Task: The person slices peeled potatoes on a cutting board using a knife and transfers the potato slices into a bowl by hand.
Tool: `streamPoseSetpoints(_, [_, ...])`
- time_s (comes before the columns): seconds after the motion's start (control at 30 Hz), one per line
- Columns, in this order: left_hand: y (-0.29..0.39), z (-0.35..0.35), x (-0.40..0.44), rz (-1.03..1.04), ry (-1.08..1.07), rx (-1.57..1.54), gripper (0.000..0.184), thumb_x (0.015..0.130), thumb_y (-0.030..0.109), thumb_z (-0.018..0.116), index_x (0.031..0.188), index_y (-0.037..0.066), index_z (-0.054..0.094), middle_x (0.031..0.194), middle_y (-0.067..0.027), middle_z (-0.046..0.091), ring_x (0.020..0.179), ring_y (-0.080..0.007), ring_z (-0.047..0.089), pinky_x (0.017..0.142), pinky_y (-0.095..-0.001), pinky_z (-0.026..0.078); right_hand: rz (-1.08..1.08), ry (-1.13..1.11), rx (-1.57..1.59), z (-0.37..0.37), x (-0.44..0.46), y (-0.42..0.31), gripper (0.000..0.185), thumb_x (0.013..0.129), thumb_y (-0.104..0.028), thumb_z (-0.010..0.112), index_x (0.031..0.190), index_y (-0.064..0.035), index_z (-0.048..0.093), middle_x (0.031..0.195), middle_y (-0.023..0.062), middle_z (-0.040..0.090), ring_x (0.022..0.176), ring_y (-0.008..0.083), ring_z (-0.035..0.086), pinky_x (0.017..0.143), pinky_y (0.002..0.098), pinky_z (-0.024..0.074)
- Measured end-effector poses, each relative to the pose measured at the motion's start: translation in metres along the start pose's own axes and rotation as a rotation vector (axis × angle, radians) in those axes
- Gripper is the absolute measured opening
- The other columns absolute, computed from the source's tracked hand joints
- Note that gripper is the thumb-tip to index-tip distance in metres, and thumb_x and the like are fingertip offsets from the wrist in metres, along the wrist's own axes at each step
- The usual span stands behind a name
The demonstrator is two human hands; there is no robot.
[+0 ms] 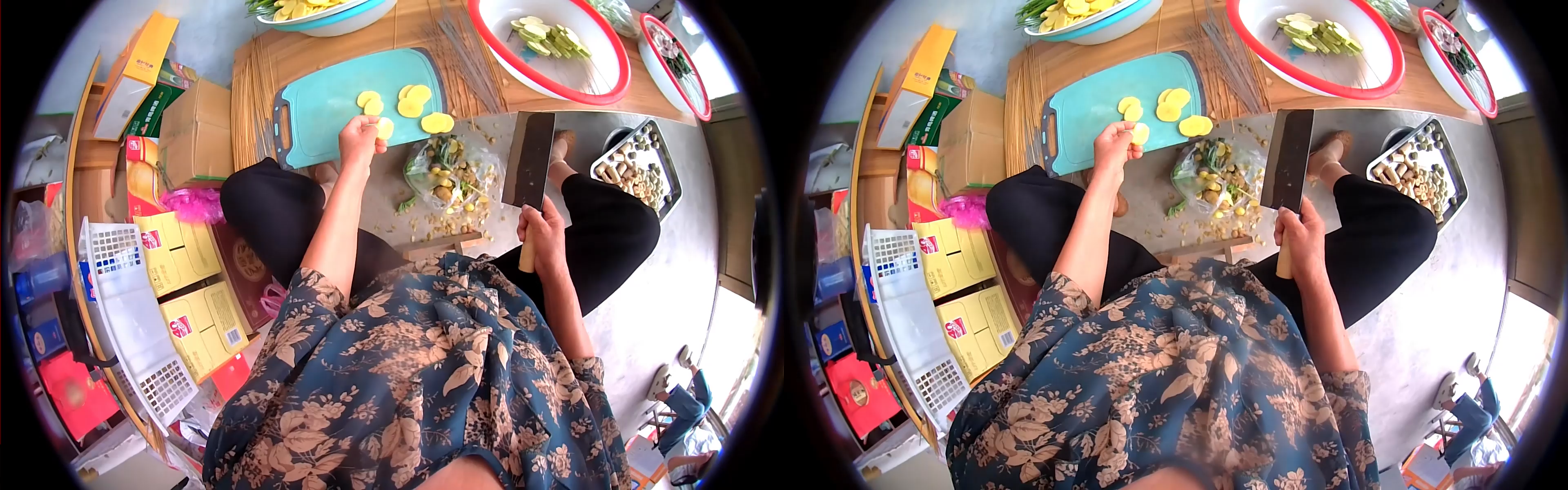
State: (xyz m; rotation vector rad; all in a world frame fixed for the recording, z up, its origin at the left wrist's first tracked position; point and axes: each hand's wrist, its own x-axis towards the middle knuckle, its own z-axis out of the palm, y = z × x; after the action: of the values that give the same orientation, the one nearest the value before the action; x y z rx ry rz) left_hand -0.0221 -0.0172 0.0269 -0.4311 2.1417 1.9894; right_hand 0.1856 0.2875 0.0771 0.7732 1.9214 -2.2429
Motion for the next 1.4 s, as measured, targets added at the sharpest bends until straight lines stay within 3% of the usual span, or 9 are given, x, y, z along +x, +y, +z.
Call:
streamPoseSetpoints(0.13, [0.000, 0.008, 0.010, 0.033, -0.011, 0.085, 0.023, 0.090, 0.000, 0.056, 0.111, 0.000, 0.066, 0.092, -0.0108, 0.069, 0.068, -0.0175, 0.065, 0.059, -0.0306, 0.054, 0.023, 0.000, 0.032, 0.002, -0.001, 0.000, 0.008, 0.096, -0.007, 0.054, 0.101, -0.0023, 0.059, 0.065, 0.0019, 0.053, 0.052, 0.0104, 0.050, 0.051, 0.0239, 0.0412])
streamPoseSetpoints(0.2, [-0.005, 0.011, 0.021, 0.652, 0.343, 0.803, 0.026, 0.085, 0.003, 0.063, 0.110, 0.004, 0.069, 0.102, -0.0128, 0.067, 0.086, -0.0270, 0.065, 0.076, -0.0384, 0.054, 0.025, -0.007, 0.031, 0.005, -0.001, 0.000, 0.008, 0.095, -0.007, 0.053, 0.099, -0.0016, 0.058, 0.064, 0.0020, 0.053, 0.052, 0.0103, 0.049, 0.051, 0.0244, 0.0405])
streamPoseSetpoints(0.23, [-0.002, 0.014, 0.020, 0.654, 0.344, 0.800, 0.026, 0.085, 0.003, 0.063, 0.110, 0.004, 0.069, 0.102, -0.0128, 0.067, 0.086, -0.0270, 0.065, 0.076, -0.0384, 0.054, 0.028, -0.011, 0.027, 0.006, -0.001, 0.001, 0.009, 0.095, -0.007, 0.053, 0.100, -0.0015, 0.058, 0.064, 0.0020, 0.053, 0.052, 0.0103, 0.049, 0.051, 0.0245, 0.0405])
streamPoseSetpoints(0.4, [0.016, 0.064, -0.003, 1.074, -0.087, 0.896, 0.037, 0.074, 0.018, 0.080, 0.110, 0.010, 0.071, 0.114, -0.0086, 0.063, 0.113, -0.0313, 0.057, 0.096, -0.0434, 0.046, 0.025, -0.010, 0.023, 0.012, -0.005, -0.002, 0.010, 0.094, -0.007, 0.054, 0.101, -0.0013, 0.058, 0.063, 0.0018, 0.053, 0.052, 0.0103, 0.050, 0.051, 0.0247, 0.0404])
streamPoseSetpoints(0.6, [0.006, 0.090, -0.014, 0.970, -0.272, 1.048, 0.047, 0.069, 0.019, 0.086, 0.113, 0.012, 0.071, 0.122, -0.0082, 0.056, 0.117, -0.0285, 0.052, 0.098, -0.0432, 0.043, 0.018, 0.000, -0.034, 0.016, -0.014, -0.002, 0.005, 0.095, -0.009, 0.055, 0.096, -0.0039, 0.056, 0.064, 0.0021, 0.052, 0.050, 0.0115, 0.049, 0.049, 0.0247, 0.0405])
streamPoseSetpoints(0.93, [0.002, 0.065, -0.002, 1.036, -0.113, 0.987, 0.026, 0.077, 0.018, 0.078, 0.097, 0.010, 0.064, 0.110, -0.0079, 0.056, 0.109, -0.0280, 0.052, 0.094, -0.0441, 0.041, 0.047, -0.028, -0.003, 0.021, -0.015, 0.005, 0.007, 0.094, -0.009, 0.054, 0.096, -0.0039, 0.059, 0.063, 0.0017, 0.054, 0.051, 0.0096, 0.048, 0.049, 0.0250, 0.0383])
streamPoseSetpoints(1.13, [0.013, 0.080, 0.012, 1.064, -0.102, 1.040, 0.053, 0.078, 0.027, 0.078, 0.127, 0.012, 0.064, 0.141, -0.0138, 0.049, 0.135, -0.0345, 0.042, 0.110, -0.0506, 0.036, 0.079, -0.060, 0.048, 0.026, -0.010, 0.004, 0.003, 0.095, -0.005, 0.056, 0.091, -0.0047, 0.055, 0.066, 0.0040, 0.055, 0.051, 0.0135, 0.052, 0.049, 0.0262, 0.0426])
streamPoseSetpoints(1.23, [0.013, 0.083, 0.019, 0.854, -0.322, 1.156, 0.068, 0.080, 0.039, 0.078, 0.140, 0.015, 0.056, 0.150, -0.0154, 0.043, 0.144, -0.0363, 0.033, 0.115, -0.0639, 0.026, 0.075, -0.064, 0.116, 0.035, -0.008, 0.002, 0.002, 0.095, -0.005, 0.055, 0.095, -0.0043, 0.056, 0.067, 0.0042, 0.054, 0.053, 0.0138, 0.051, 0.050, 0.0262, 0.0427])
streamPoseSetpoints(1.4, [0.003, 0.061, 0.030, 1.062, -0.272, 1.155, 0.048, 0.084, 0.038, 0.073, 0.123, 0.013, 0.061, 0.129, -0.0116, 0.053, 0.129, -0.0295, 0.048, 0.113, -0.0603, 0.028, 0.101, -0.090, 0.113, 0.049, 0.000, -0.004, 0.004, 0.096, -0.006, 0.053, 0.099, -0.0037, 0.055, 0.068, 0.0042, 0.053, 0.054, 0.0143, 0.051, 0.051, 0.0266, 0.0419])
